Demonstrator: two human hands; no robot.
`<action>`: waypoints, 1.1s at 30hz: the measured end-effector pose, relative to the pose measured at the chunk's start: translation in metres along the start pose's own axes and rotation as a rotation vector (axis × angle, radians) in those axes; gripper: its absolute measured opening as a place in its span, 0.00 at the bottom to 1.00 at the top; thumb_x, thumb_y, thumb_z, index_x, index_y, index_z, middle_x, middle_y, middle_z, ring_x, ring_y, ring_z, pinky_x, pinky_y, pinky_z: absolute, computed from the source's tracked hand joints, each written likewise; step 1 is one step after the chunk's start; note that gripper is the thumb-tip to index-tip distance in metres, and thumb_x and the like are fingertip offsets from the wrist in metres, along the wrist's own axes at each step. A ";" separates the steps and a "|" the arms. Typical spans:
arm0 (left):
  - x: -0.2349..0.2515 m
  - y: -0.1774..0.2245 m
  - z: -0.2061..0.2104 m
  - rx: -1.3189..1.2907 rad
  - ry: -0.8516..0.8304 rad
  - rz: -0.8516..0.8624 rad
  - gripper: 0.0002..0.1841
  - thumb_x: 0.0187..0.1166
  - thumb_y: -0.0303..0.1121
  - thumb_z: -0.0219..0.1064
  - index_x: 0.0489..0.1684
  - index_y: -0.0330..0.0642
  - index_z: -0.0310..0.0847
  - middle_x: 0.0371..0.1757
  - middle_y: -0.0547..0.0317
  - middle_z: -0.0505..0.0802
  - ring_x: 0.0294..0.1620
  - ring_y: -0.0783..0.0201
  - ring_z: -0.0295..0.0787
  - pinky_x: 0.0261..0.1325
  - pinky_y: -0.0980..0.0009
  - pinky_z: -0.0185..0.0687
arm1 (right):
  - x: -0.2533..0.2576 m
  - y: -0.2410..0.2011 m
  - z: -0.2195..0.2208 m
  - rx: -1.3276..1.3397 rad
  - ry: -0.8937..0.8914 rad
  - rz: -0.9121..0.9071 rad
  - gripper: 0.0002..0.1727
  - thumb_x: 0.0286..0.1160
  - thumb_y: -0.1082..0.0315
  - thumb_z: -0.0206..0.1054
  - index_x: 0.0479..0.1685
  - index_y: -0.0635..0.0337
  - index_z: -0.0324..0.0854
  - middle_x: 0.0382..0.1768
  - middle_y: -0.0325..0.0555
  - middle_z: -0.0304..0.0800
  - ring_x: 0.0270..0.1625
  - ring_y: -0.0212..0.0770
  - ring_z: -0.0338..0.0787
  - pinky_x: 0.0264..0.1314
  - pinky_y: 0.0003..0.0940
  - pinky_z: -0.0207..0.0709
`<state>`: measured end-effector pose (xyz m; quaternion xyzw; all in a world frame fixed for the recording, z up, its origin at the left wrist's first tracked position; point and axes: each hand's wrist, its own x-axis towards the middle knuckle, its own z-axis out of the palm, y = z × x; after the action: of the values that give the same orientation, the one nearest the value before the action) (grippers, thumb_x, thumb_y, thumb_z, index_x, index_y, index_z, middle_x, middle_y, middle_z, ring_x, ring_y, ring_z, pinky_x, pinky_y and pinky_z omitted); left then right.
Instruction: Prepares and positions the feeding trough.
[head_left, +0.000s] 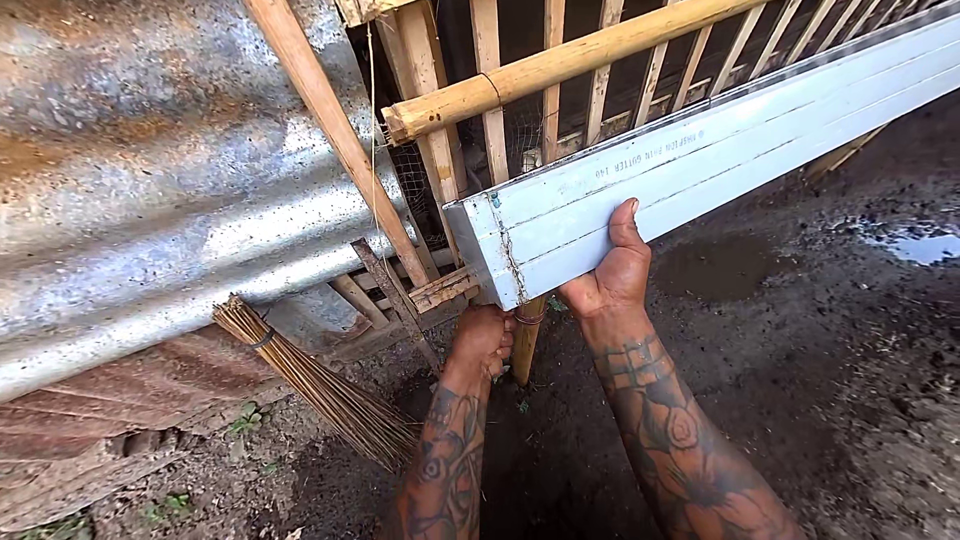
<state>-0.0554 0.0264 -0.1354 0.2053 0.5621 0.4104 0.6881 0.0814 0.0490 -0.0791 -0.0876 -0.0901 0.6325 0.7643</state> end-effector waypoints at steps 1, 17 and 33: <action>0.002 0.000 -0.001 -0.062 -0.017 -0.017 0.14 0.93 0.32 0.49 0.31 0.44 0.70 0.13 0.69 0.68 0.06 0.78 0.53 0.06 0.84 0.49 | 0.003 0.000 0.001 -0.004 0.024 0.012 0.24 0.92 0.44 0.48 0.71 0.48 0.72 0.63 0.48 0.86 0.70 0.49 0.87 0.72 0.61 0.81; 0.014 -0.008 -0.031 0.120 -0.186 0.077 0.10 0.92 0.34 0.56 0.42 0.39 0.79 0.23 0.63 0.80 0.15 0.75 0.71 0.16 0.83 0.66 | 0.003 0.006 -0.071 -0.581 -0.263 0.090 0.33 0.83 0.36 0.57 0.77 0.47 0.70 0.66 0.43 0.88 0.69 0.41 0.88 0.73 0.44 0.82; 0.025 -0.065 -0.013 -0.067 -0.012 0.426 0.07 0.78 0.23 0.71 0.49 0.32 0.84 0.39 0.51 0.91 0.37 0.65 0.89 0.39 0.72 0.85 | -0.007 0.013 -0.077 -0.746 -0.361 0.019 0.31 0.76 0.40 0.70 0.67 0.52 0.77 0.58 0.47 0.92 0.61 0.43 0.92 0.66 0.48 0.87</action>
<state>-0.0454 0.0059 -0.2027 0.2987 0.4881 0.5638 0.5955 0.0867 0.0431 -0.1570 -0.2471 -0.4449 0.5687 0.6462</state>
